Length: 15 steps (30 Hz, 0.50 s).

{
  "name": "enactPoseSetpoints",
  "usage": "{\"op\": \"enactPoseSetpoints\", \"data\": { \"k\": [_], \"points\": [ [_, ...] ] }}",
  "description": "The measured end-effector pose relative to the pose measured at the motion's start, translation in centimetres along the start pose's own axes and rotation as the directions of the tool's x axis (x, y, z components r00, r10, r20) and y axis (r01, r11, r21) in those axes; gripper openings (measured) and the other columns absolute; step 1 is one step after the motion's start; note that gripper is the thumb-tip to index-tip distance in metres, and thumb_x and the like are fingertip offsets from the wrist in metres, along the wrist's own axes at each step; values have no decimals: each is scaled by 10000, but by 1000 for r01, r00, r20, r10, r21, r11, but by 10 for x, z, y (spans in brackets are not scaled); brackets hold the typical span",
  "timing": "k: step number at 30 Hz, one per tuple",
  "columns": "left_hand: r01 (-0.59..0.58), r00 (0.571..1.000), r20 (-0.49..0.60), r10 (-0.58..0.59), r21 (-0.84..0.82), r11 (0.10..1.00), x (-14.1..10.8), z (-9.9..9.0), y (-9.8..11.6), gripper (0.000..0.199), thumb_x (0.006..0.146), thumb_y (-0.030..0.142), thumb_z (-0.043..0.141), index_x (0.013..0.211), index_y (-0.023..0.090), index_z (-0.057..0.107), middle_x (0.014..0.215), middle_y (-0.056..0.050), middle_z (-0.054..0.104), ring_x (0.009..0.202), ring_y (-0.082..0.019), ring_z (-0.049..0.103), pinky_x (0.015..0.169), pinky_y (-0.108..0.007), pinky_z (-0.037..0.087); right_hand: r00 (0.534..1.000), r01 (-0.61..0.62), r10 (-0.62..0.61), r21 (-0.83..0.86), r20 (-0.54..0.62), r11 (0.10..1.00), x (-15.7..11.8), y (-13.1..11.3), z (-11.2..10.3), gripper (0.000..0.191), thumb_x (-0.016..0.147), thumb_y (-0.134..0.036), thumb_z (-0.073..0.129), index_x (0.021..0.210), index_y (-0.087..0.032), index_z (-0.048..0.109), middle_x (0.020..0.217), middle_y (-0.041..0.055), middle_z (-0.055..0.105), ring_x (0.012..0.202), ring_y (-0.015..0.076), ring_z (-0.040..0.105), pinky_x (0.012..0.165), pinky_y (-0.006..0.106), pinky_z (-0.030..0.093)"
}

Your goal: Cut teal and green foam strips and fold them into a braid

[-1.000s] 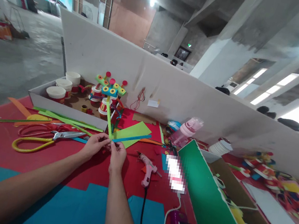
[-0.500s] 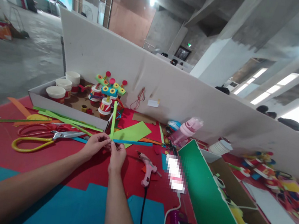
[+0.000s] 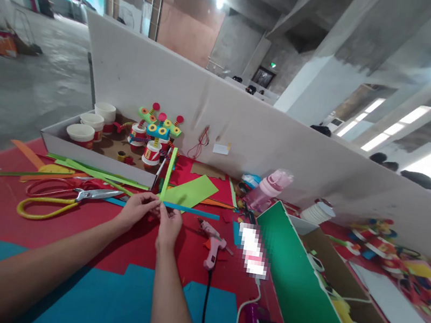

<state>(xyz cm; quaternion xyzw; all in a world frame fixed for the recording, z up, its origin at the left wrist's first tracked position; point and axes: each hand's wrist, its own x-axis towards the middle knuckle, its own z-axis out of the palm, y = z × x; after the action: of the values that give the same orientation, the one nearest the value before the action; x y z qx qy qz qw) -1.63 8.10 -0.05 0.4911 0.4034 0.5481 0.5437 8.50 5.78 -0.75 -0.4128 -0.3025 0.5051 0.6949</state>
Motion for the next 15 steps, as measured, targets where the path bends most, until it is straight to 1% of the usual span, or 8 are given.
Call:
{"op": "enactPoseSetpoints", "data": {
  "k": [3,6,10,15],
  "points": [
    [19,1000,-5,-19,-41,999,-1,0,3,272,641,396,733,707,148,643,612,-5,651,556,-129,591,544,-225,470,997,-52,47,93,63,994,0,-2,-1,214,651,-241,716,822,-159,617,726,19,704,670,160,665,706,320,559],
    [29,1000,1,-29,-71,997,-2,0,5,281,631,396,742,700,144,639,598,-1,638,531,-116,573,517,-214,456,993,-95,82,152,88,984,1,-3,-1,235,659,-258,720,851,-169,618,719,13,698,639,145,652,683,313,560],
    [23,1000,3,-23,-64,998,-3,1,6,294,634,405,742,690,137,634,581,-3,627,511,-108,562,503,-209,452,993,-94,83,145,82,985,1,-3,-1,222,660,-300,740,788,-162,623,680,14,683,619,141,642,656,294,558],
    [32,999,-13,-33,-57,998,-2,1,6,296,623,408,749,683,140,640,568,-4,625,506,-113,571,493,-213,463,991,-89,76,114,113,990,1,-2,-1,231,660,-310,756,789,-176,619,658,-16,658,591,118,622,631,257,550]
  ]
}}
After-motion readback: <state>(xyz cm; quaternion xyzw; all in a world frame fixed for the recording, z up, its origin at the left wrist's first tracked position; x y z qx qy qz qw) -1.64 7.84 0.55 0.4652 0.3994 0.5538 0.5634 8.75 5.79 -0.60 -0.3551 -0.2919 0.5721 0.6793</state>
